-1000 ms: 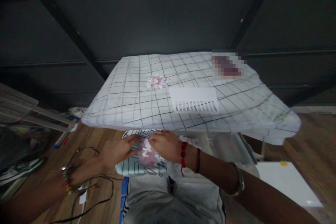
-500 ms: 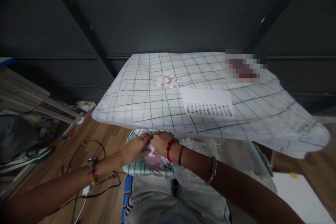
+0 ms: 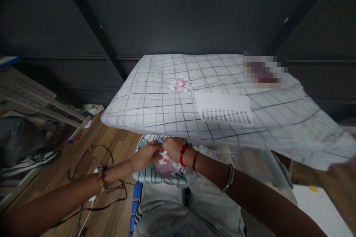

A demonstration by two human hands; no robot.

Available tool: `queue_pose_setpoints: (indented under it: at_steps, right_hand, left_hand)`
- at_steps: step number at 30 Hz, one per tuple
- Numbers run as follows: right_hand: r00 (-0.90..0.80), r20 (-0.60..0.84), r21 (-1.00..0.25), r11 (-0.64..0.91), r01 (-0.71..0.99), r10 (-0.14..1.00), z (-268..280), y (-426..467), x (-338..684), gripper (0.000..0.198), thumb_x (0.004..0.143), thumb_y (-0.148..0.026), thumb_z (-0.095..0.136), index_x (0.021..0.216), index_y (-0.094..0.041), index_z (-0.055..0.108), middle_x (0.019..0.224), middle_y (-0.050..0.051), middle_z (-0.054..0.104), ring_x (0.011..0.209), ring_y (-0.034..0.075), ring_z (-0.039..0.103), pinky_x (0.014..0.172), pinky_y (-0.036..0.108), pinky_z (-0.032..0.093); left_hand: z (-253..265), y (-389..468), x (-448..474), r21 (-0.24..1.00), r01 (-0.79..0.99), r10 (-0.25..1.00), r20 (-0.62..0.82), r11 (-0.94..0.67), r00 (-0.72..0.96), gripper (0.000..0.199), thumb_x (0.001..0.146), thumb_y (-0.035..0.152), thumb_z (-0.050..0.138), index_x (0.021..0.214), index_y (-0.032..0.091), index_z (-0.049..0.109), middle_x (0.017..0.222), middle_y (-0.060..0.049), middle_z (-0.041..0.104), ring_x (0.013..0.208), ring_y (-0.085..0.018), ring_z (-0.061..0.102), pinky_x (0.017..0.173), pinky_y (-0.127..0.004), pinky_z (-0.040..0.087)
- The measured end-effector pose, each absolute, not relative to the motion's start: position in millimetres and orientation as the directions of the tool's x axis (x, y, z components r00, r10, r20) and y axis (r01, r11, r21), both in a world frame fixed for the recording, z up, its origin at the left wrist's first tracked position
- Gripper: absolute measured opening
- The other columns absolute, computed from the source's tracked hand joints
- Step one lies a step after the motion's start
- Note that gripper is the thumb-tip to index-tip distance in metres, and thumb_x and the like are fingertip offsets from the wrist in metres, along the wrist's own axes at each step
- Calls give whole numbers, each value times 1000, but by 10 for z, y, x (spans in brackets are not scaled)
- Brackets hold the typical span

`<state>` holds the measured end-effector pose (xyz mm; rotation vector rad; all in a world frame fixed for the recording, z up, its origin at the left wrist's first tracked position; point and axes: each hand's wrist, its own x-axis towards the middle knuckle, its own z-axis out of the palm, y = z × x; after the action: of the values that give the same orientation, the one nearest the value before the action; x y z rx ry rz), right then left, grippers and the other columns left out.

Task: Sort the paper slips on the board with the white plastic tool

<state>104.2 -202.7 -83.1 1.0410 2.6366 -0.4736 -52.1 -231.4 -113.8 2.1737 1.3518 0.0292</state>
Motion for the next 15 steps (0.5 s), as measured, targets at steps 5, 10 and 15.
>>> queue_pose_setpoints:
  at_steps: [5,10,15]
  right_hand:
    - [-688,-353,-209,663,719,634,-798,-2018,1090,20,77,-13,47,88,-14,64,92,10,65,88,18,60,71,25,45]
    - [-668,-373,-210,642,737,644,-787,-2015,1097,21,78,-15,46,89,-13,64,91,11,65,87,19,61,69,25,44]
    - [-647,-418,-213,624,752,637,-761,-1999,1096,24,80,-14,42,85,-12,66,83,12,66,79,19,62,61,23,42]
  left_hand:
    - [-1158,-2303,-487,495,803,827,-259,-330,500,9,72,10,60,80,14,63,90,-7,55,90,-21,54,82,-28,42]
    - [-1145,-2287,-480,519,783,824,-236,-342,516,9,72,7,58,74,15,62,88,-5,55,90,-20,53,81,-27,41]
    - [-1087,-2263,-518,556,759,829,-205,-338,520,8,74,8,58,72,16,61,83,-4,56,85,-18,54,75,-25,42]
